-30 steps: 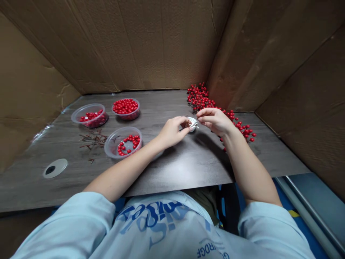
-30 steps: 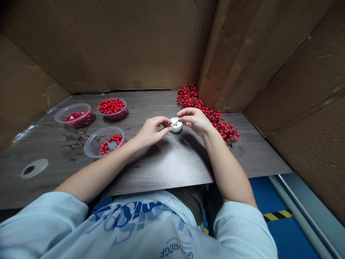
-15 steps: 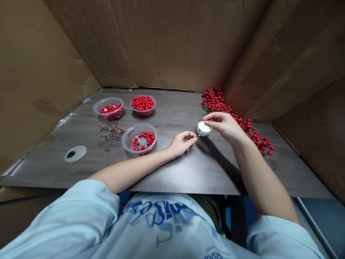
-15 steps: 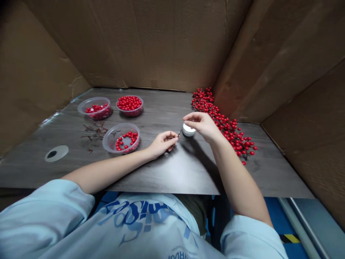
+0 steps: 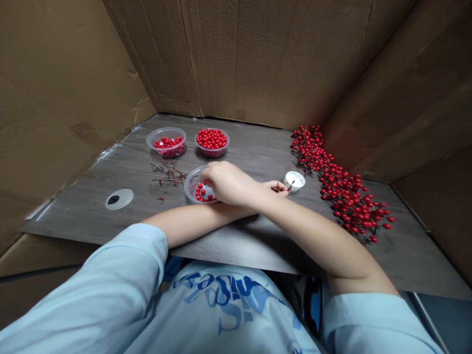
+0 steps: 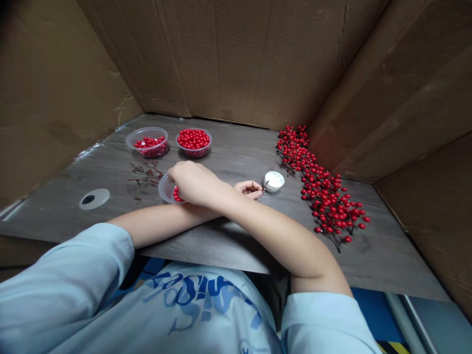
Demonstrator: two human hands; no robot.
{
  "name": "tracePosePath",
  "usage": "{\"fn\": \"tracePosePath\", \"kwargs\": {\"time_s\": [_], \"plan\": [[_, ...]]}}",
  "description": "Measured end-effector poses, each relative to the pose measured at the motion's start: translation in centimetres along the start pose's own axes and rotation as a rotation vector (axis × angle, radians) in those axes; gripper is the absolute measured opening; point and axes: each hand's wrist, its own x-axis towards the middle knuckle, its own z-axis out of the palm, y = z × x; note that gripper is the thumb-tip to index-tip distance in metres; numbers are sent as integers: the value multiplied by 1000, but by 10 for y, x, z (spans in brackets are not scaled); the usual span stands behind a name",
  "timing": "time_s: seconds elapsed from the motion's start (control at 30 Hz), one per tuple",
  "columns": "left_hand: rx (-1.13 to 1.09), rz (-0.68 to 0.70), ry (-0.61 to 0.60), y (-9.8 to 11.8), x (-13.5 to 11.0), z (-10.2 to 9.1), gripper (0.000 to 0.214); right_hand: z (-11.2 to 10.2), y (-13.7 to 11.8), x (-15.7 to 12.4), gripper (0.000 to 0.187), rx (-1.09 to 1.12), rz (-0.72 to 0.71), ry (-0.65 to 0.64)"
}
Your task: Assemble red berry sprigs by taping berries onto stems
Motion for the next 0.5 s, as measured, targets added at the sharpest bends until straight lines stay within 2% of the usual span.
{"fn": "tracePosePath", "kwargs": {"time_s": [0.03, 0.1, 0.2, 0.3, 0.37, 0.5], "plan": [[-40, -18, -81, 0, -1, 2, 13, 8, -1, 8, 26, -67, 6, -93], [-124, -67, -201, 0, -3, 3, 13, 22, -3, 20, 23, -123, 41, -173], [-311, -154, -316, 1, -4, 0, 16, 32, -4, 30, 26, -178, 79, -306], [-370, -180, -324, 5, -3, -4, 16, 33, -5, 33, 33, -167, 120, -389], [-373, -190, -289, 7, -3, -5, 12, 34, -1, 35, 32, -188, 159, -418], [-353, -179, -254, 6, -4, -6, 10, 39, 14, 40, 27, -259, 218, -381]]}}
